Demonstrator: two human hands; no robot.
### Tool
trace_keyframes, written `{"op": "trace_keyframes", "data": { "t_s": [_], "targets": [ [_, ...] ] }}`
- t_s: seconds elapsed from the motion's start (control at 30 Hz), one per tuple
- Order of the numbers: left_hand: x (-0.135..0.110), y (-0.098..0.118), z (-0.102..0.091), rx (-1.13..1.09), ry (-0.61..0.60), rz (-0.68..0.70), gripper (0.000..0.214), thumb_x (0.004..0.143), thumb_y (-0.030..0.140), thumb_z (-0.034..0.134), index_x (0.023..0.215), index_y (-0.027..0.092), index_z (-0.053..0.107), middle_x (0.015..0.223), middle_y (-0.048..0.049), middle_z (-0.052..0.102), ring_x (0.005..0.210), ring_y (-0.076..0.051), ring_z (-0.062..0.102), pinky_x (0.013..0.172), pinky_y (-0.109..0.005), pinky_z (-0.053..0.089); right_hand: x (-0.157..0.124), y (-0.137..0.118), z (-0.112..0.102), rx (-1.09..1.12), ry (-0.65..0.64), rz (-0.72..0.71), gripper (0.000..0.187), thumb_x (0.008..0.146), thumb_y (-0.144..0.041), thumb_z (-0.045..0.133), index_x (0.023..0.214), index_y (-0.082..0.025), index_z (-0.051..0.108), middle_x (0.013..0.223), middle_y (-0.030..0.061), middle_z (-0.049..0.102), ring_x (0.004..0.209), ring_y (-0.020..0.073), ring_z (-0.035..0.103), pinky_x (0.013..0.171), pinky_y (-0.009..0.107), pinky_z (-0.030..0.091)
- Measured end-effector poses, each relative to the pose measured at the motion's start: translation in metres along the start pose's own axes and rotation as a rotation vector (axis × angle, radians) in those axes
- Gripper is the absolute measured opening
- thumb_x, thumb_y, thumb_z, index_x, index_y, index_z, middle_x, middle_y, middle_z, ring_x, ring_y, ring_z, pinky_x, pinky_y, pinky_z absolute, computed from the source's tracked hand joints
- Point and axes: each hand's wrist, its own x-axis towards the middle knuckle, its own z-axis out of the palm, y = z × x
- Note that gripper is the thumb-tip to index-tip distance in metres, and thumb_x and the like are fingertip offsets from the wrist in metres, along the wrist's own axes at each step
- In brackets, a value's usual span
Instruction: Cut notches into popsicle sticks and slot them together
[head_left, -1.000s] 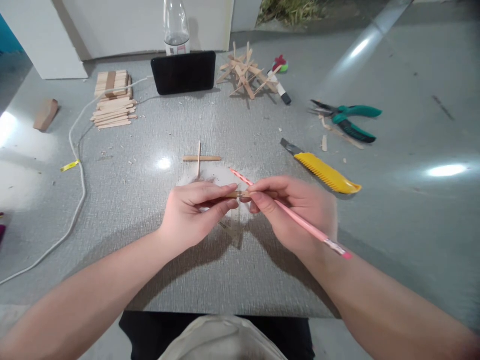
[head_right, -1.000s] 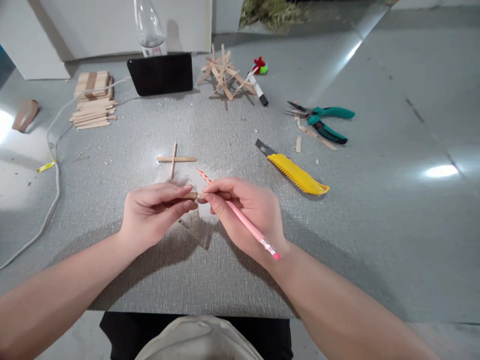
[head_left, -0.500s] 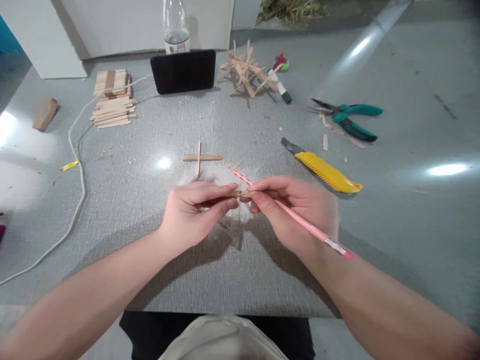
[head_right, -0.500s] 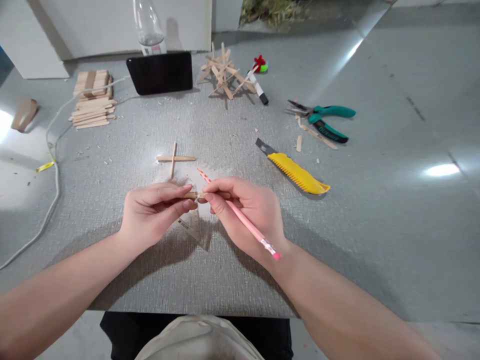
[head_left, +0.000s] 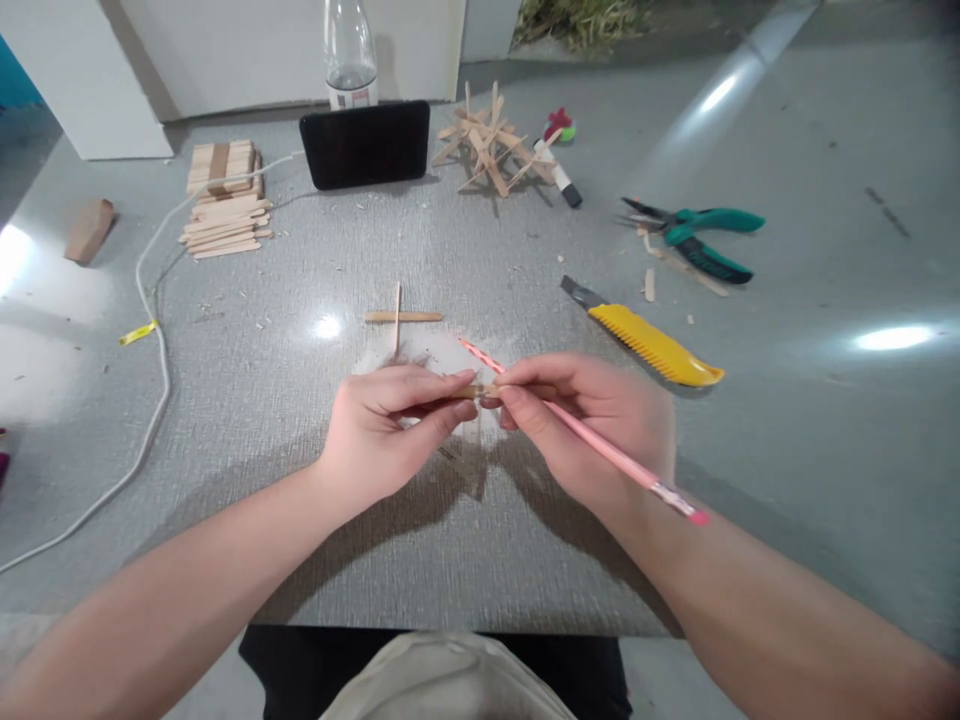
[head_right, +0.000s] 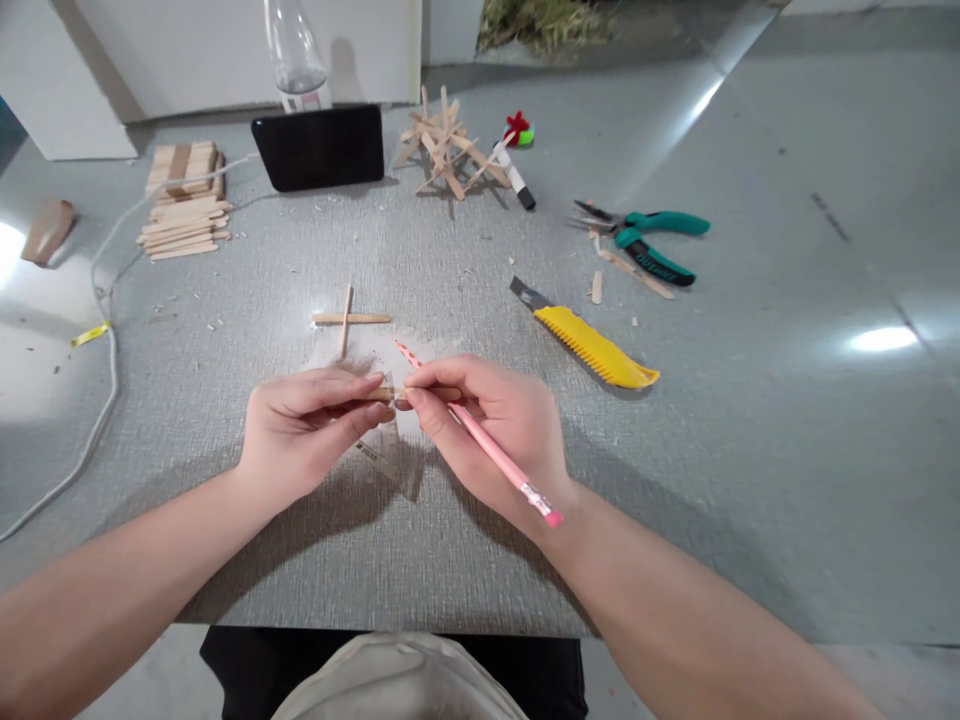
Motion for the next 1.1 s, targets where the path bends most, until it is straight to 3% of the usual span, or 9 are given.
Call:
{"op": "trace_keyframes", "data": {
  "t_s": [1.1],
  "targets": [
    [-0.0004, 0.0006, 0.0012, -0.022, 0.009, 0.009, 0.027, 0.078, 0.012, 0.081, 0.102, 0.026, 0.082, 0.088, -0.0041, 0.080, 0.077, -0.013, 0.075, 0.071, -0.021, 0.064, 0.0007, -0.0011, -0.0005, -0.005, 0.001, -0.009, 0.004, 0.090, -0.024, 0.071, 0.091, -0.027, 0.074, 0.077, -0.0016, 0.076, 0.060, 0.0134, 0.070, 0.057, 0.025, 0.056]
  ]
}}
